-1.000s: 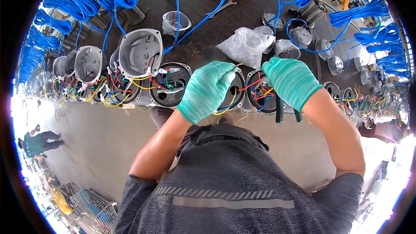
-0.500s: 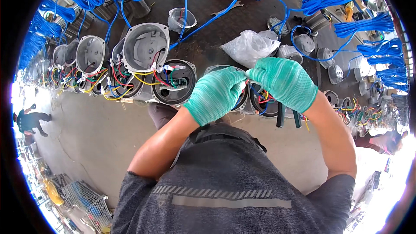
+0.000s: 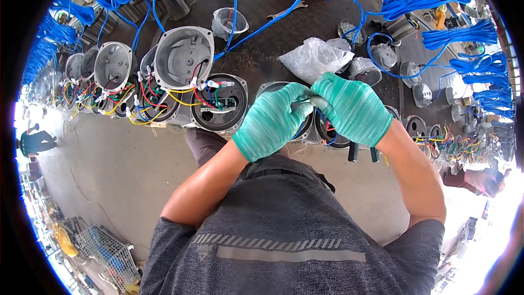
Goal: The person connects the electrical wires of motor assemblies by hand, attaching wire connectors and crimping them with a tool.
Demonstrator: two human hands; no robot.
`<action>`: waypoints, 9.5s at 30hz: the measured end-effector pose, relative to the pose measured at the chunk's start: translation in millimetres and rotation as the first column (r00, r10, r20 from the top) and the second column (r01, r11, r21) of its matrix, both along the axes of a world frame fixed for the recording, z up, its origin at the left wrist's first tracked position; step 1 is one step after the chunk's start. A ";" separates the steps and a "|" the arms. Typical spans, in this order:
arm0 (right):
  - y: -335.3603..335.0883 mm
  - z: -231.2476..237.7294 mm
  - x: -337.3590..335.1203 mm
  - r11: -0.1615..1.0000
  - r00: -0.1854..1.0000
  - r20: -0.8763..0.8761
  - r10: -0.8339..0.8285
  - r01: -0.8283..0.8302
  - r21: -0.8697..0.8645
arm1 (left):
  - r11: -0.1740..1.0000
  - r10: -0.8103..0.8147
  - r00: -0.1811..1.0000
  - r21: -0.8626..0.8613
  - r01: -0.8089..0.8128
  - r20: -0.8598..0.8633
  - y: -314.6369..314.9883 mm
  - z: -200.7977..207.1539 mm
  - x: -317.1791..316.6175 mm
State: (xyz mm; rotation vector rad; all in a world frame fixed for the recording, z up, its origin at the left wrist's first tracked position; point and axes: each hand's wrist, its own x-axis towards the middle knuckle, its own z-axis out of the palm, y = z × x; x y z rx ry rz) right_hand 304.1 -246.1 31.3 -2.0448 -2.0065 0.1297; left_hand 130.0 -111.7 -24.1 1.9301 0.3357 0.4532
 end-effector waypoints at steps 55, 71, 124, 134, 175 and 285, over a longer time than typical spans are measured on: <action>11.0 15.8 19.2 0.932 0.875 0.339 0.346 -0.361 -0.019 | 0.996 -0.078 0.996 -0.048 0.080 0.035 12.8 -1.4 -4.3; 5.7 28.0 14.0 0.961 0.880 -0.405 -0.247 0.168 -0.222 | 0.996 -0.073 0.994 0.060 0.068 0.086 17.7 -13.6 -4.9; 115.8 -121.7 183.6 0.843 0.966 0.221 -0.136 0.230 -0.486 | 0.958 -0.001 1.000 0.288 0.004 -0.011 5.8 -14.7 -13.7; 29.1 27.0 79.4 0.936 0.893 -0.351 -0.283 0.178 -0.303 | 0.973 0.083 0.996 0.218 -0.072 -0.042 1.9 -8.0 -8.4; -96.3 7.7 -30.3 0.511 0.611 -0.005 -0.792 0.657 -0.554 | 0.981 -0.064 0.997 0.187 0.057 0.031 10.5 -18.6 -12.8; -101.6 68.4 -64.0 0.902 0.940 0.164 -0.299 0.335 -0.274 | 0.989 0.065 0.947 0.150 -0.019 -0.313 59.8 40.5 -43.9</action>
